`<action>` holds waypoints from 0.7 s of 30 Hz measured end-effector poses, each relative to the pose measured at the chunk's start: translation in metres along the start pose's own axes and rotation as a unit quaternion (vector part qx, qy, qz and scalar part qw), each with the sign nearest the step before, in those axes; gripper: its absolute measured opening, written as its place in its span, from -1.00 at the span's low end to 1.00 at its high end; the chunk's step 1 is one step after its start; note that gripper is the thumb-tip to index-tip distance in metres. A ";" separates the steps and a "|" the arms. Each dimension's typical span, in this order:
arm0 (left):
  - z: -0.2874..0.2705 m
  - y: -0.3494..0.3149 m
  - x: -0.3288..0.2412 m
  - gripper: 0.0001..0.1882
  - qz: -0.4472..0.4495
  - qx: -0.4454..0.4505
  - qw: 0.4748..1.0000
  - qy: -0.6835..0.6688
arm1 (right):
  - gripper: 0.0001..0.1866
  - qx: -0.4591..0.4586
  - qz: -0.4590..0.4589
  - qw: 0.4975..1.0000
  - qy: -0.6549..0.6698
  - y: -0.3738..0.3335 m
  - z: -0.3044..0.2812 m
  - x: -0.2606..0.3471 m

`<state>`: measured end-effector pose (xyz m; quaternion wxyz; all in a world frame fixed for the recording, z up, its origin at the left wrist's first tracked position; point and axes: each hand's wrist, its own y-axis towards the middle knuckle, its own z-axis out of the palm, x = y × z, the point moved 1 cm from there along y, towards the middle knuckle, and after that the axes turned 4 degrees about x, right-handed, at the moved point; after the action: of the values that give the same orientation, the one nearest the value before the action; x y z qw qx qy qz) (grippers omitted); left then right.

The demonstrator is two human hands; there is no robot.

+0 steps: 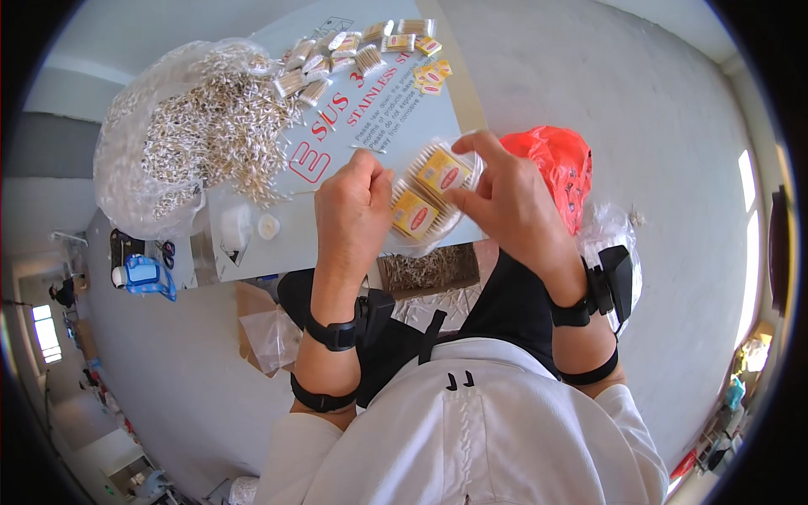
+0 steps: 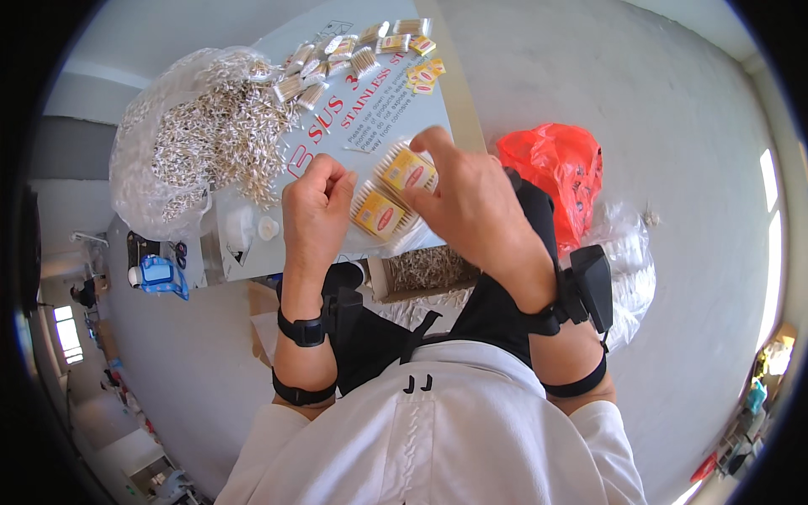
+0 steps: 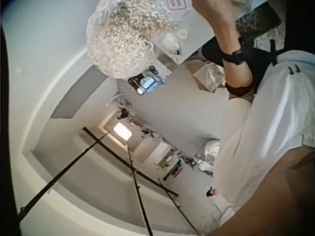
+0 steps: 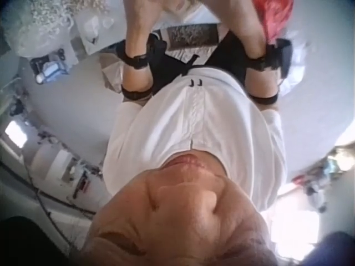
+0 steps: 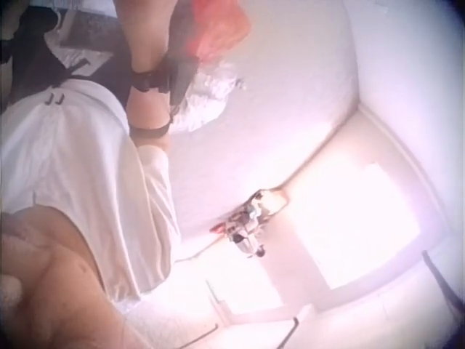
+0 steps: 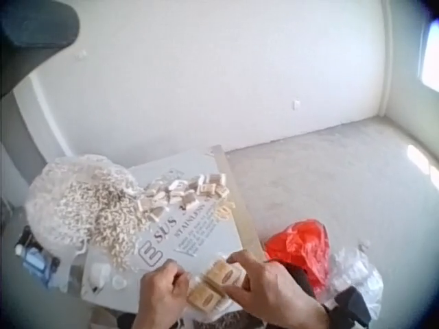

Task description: Pack small bundles of cotton swabs into a larger plastic bag.

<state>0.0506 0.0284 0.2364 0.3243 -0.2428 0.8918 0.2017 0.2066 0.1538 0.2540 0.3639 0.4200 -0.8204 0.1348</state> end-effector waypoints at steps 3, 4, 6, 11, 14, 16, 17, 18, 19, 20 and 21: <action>-0.002 0.004 0.005 -0.83 0.020 -0.002 1.000 -0.001 | -0.52 0.111 0.013 0.984 0.138 -0.006 -0.008 0.008; -0.003 0.004 0.006 -0.83 0.029 0.004 1.000 -0.004 | -0.52 0.112 0.011 0.984 0.137 -0.008 -0.010 0.001; -0.010 0.006 0.002 -0.82 0.009 0.047 0.997 -0.055 | -0.63 0.177 -0.112 0.976 0.064 -0.008 -0.009 -0.013; -0.024 0.044 0.048 -0.74 -0.072 0.110 0.977 -0.166 | -0.83 0.138 -0.144 0.973 0.119 -0.006 -0.009 -0.022; -0.010 0.091 0.139 -0.78 -0.131 0.119 0.982 -0.064 | -0.82 0.178 -0.153 0.960 0.150 -0.001 -0.009 -0.024; 0.003 0.115 0.196 -0.75 -0.108 0.099 0.989 0.020 | -0.79 0.187 -0.173 0.951 0.176 0.004 -0.009 -0.030; 0.009 0.127 0.215 -0.70 -0.084 0.084 0.988 0.097 | -0.76 0.214 -0.160 0.943 0.198 0.005 -0.010 -0.032; 0.016 0.141 0.223 -0.70 -0.083 0.087 0.988 0.096 | -0.73 0.239 -0.143 0.936 0.217 0.007 -0.012 -0.036; 0.022 0.155 0.231 -0.66 -0.089 0.067 0.985 0.132 | -0.72 0.253 -0.144 0.930 0.224 0.011 -0.015 -0.038; 0.027 0.168 0.239 -0.61 -0.096 0.045 0.980 0.168 | -0.72 0.252 -0.144 0.930 0.224 0.014 -0.015 -0.041; 0.039 0.181 0.248 -0.60 -0.050 0.063 0.989 0.124 | -0.73 0.268 -0.141 0.917 0.259 0.015 -0.015 -0.044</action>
<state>-0.1996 0.1186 0.0778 0.2358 -0.2896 0.9226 0.0973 0.2187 0.1968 0.2341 0.4523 0.5636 -0.5630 0.4009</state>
